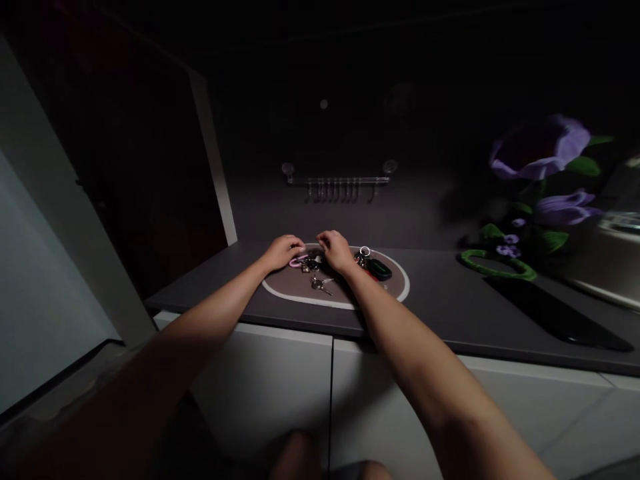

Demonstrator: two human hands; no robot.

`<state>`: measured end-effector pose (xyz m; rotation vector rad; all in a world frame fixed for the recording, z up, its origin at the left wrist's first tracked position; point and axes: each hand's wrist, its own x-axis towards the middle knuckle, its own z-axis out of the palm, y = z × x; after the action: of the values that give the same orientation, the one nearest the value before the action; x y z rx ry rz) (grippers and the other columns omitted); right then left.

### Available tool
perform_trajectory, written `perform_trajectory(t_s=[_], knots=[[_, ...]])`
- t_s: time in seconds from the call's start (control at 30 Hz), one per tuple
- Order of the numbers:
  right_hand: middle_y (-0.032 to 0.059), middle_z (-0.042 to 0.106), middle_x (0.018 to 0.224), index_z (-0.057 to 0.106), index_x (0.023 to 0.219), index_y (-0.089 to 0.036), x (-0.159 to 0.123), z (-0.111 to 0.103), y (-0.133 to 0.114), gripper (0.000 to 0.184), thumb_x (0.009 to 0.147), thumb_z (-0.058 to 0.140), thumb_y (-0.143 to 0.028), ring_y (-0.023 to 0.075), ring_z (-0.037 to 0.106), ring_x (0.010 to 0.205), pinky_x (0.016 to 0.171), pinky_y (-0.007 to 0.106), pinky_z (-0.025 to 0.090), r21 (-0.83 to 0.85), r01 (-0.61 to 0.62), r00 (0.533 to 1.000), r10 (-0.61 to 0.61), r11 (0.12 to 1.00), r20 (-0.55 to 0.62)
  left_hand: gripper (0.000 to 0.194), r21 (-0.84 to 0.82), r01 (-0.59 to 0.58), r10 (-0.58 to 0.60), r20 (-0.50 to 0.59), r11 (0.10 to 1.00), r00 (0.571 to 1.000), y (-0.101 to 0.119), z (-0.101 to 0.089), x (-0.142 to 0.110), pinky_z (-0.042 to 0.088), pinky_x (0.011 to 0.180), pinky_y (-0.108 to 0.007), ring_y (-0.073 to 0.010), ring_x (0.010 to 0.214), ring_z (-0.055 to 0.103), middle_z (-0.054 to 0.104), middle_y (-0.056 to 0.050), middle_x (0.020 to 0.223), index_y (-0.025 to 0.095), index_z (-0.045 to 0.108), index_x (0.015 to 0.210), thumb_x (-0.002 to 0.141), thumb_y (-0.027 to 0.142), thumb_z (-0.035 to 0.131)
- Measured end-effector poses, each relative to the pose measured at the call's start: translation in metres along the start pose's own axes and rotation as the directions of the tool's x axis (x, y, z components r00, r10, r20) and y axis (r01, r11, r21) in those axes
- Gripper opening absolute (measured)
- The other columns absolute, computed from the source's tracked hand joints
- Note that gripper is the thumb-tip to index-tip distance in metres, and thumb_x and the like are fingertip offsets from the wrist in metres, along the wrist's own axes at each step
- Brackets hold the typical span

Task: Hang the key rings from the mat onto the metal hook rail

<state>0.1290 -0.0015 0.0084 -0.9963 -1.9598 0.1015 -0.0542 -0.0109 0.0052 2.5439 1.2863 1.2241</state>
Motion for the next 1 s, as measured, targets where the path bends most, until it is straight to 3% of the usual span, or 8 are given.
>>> perform_trajectory(t_s=[0.17,0.47,0.8,1.0], knots=[[0.0093,0.064,0.09,0.064,0.085,-0.015,-0.0016,0.0034,0.0029,0.016,0.079,0.049,-0.013,0.0167,0.055,0.087,0.08,0.029,0.041,-0.108,0.037,0.996,-0.027,0.993,0.089,0.011,-0.021,-0.068,0.07,0.097,0.997,0.993,-0.0002,-0.0024,-0.0014,0.037,0.078,-0.027,-0.0161,0.078,0.055,0.066,-0.003,0.077,0.02,0.067,0.072,0.073,0.02,0.056],[0.0097,0.066,0.093,0.066,0.086,-0.015,-0.0002,0.005,0.0012,0.017,0.077,0.052,-0.012,0.0175,0.056,0.087,0.08,0.028,0.041,-0.154,0.014,0.99,0.009,0.988,0.144,0.011,0.015,-0.143,0.139,0.146,0.99,0.979,0.0026,-0.0006,-0.0028,0.037,0.077,-0.027,-0.0166,0.076,0.054,0.065,-0.004,0.075,0.021,0.068,0.074,0.073,0.02,0.058],[0.0087,0.066,0.089,0.066,0.083,-0.016,0.0006,0.0062,0.0011,0.016,0.076,0.053,-0.012,0.017,0.057,0.084,0.078,0.026,0.041,-0.145,-0.012,0.989,0.033,0.989,0.144,0.016,0.112,-0.084,0.074,0.092,0.99,0.993,0.0031,-0.0001,-0.0003,0.036,0.083,-0.029,-0.0175,0.083,0.053,0.065,-0.006,0.082,0.02,0.067,0.077,0.078,0.02,0.051],[0.0095,0.065,0.092,0.065,0.085,-0.015,0.0007,0.005,-0.0017,0.015,0.076,0.053,-0.013,0.0175,0.055,0.086,0.078,0.028,0.04,-0.125,-0.013,0.991,0.03,0.992,0.132,0.015,-0.011,0.007,-0.007,-0.049,1.0,0.999,0.0053,-0.0011,-0.0005,0.038,0.081,-0.029,-0.0177,0.082,0.055,0.066,-0.006,0.082,0.018,0.066,0.076,0.078,0.02,0.051]])
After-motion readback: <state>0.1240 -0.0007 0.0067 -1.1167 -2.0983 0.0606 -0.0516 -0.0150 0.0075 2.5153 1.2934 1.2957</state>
